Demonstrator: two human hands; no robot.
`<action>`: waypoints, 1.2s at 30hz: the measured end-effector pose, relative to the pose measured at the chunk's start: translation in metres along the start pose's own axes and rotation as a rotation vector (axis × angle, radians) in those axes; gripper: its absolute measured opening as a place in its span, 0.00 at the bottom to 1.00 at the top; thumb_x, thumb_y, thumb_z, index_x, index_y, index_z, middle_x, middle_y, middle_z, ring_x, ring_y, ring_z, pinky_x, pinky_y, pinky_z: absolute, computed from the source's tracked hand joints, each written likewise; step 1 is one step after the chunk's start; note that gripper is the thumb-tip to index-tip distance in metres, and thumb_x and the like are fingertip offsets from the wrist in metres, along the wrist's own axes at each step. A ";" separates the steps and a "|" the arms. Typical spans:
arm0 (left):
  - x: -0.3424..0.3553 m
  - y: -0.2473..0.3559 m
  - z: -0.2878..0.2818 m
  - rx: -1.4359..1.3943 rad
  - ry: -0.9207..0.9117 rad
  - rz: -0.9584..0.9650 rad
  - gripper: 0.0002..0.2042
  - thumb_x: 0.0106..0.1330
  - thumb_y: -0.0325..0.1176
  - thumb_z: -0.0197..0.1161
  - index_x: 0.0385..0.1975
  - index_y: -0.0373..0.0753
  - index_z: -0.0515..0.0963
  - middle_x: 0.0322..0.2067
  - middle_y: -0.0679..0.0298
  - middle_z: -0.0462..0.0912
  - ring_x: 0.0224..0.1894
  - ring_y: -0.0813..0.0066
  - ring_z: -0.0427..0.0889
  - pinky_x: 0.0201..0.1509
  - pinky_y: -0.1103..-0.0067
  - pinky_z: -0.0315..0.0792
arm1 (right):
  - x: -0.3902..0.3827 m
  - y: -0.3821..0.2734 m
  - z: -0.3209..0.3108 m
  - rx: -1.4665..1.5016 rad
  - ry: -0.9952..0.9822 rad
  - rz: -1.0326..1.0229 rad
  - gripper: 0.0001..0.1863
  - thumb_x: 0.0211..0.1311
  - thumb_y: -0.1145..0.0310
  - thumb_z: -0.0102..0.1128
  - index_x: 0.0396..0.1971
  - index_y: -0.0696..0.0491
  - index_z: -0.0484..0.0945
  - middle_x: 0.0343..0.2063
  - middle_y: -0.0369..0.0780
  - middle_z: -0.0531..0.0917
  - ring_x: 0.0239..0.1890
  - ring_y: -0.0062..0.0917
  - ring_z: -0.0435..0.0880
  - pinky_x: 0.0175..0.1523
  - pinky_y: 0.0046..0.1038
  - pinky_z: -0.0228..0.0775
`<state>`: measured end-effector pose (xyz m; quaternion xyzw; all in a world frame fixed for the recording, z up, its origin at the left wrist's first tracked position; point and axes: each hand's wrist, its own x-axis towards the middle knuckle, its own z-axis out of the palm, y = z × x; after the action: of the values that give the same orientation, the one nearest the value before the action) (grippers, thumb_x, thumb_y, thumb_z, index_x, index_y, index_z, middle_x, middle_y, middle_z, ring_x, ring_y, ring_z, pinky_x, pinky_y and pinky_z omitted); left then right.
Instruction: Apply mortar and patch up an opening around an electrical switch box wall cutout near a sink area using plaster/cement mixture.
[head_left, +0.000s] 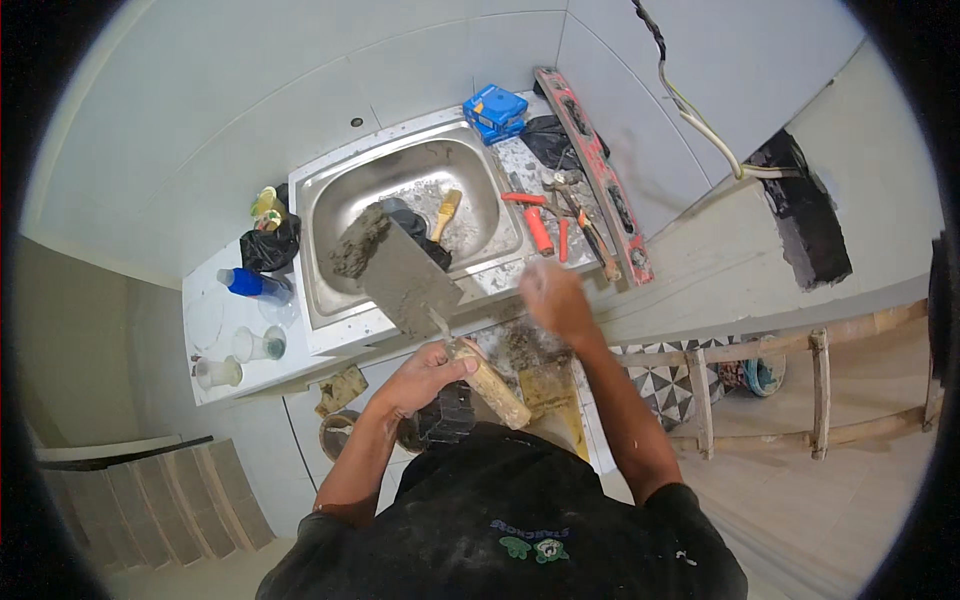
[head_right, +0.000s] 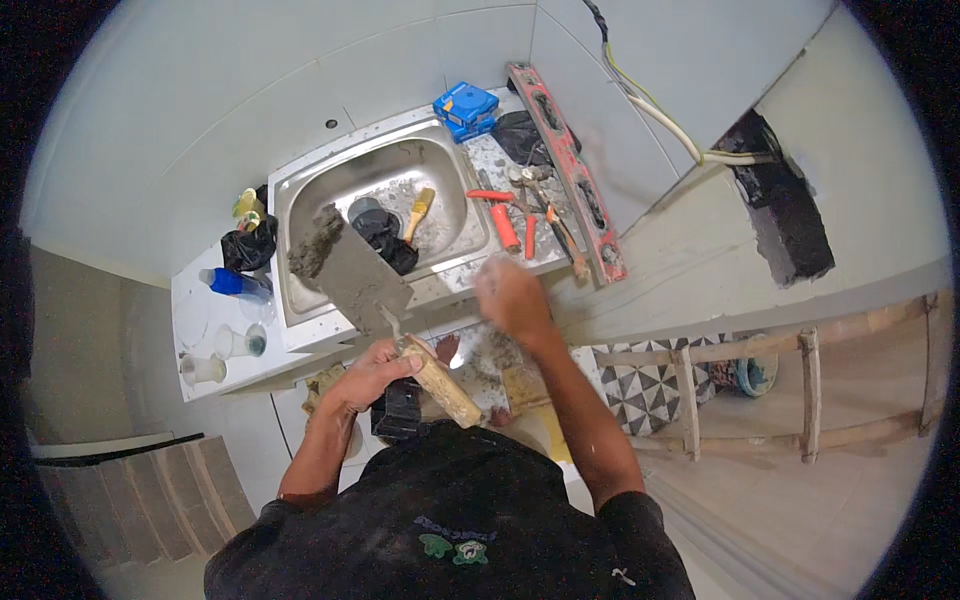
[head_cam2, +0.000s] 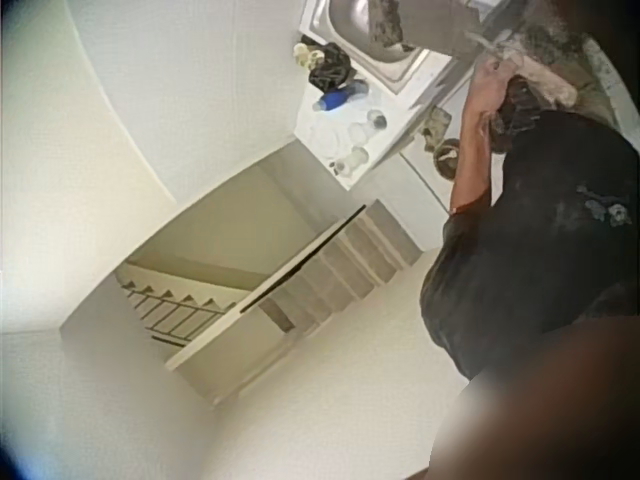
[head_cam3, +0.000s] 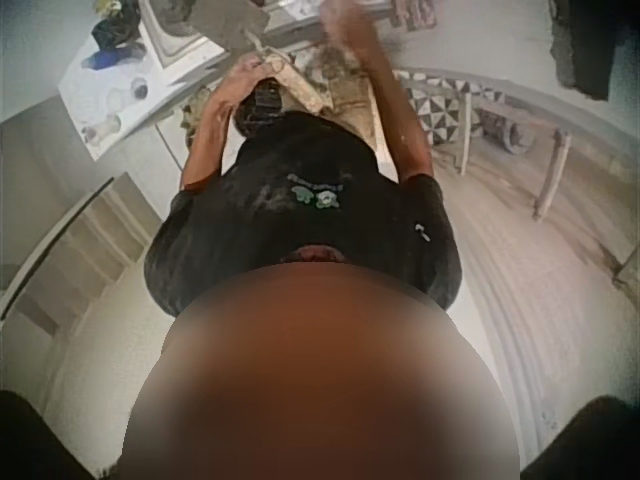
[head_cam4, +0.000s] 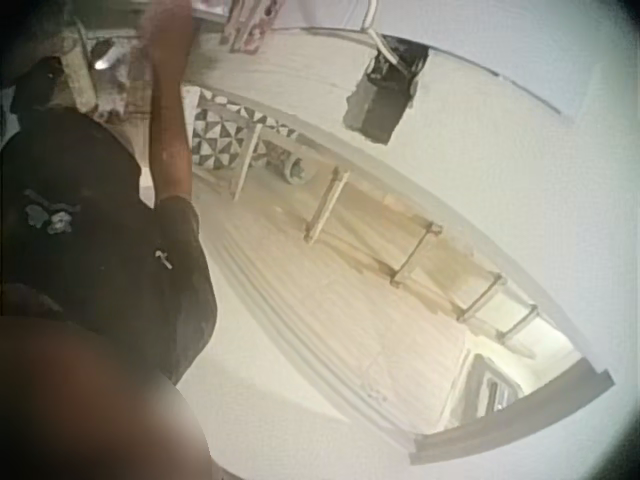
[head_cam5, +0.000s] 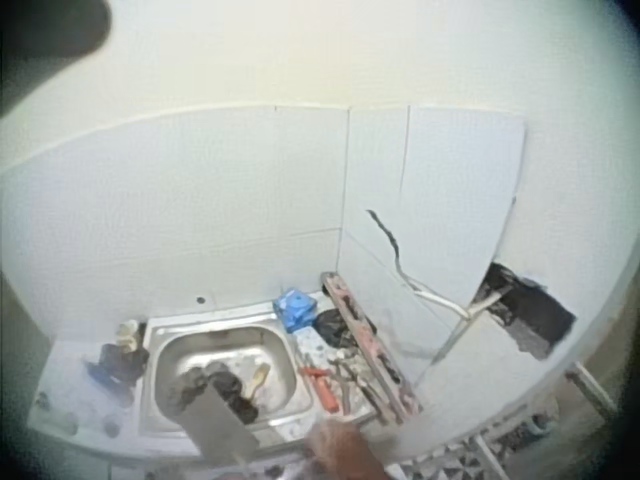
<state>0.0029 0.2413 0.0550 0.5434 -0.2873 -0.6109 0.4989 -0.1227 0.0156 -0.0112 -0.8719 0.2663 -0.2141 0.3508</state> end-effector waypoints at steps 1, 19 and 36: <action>0.003 0.004 -0.003 0.014 -0.013 -0.007 0.15 0.69 0.40 0.59 0.45 0.35 0.78 0.39 0.70 0.80 0.44 0.82 0.74 0.53 0.80 0.68 | 0.026 0.009 -0.001 -0.244 0.087 -0.011 0.16 0.58 0.59 0.60 0.37 0.56 0.76 0.32 0.49 0.81 0.38 0.44 0.81 0.42 0.42 0.71; 0.103 0.079 -0.124 0.133 -0.359 -0.249 0.11 0.66 0.35 0.61 0.39 0.34 0.80 0.33 0.69 0.81 0.36 0.83 0.76 0.44 0.84 0.69 | 0.128 0.026 0.024 -0.413 -0.059 0.481 0.30 0.53 0.59 0.56 0.53 0.63 0.66 0.35 0.53 0.83 0.39 0.50 0.83 0.52 0.46 0.70; 0.155 0.116 -0.107 0.246 -0.493 -0.350 0.10 0.66 0.34 0.60 0.39 0.34 0.80 0.30 0.69 0.82 0.29 0.84 0.77 0.34 0.85 0.71 | 0.101 0.048 0.045 1.264 0.111 0.820 0.13 0.60 0.60 0.56 0.38 0.53 0.76 0.22 0.39 0.80 0.15 0.18 0.75 0.17 0.22 0.64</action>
<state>0.1529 0.0799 0.0738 0.4764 -0.3734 -0.7614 0.2320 -0.0350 -0.0534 -0.0564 -0.3236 0.4132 -0.2221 0.8217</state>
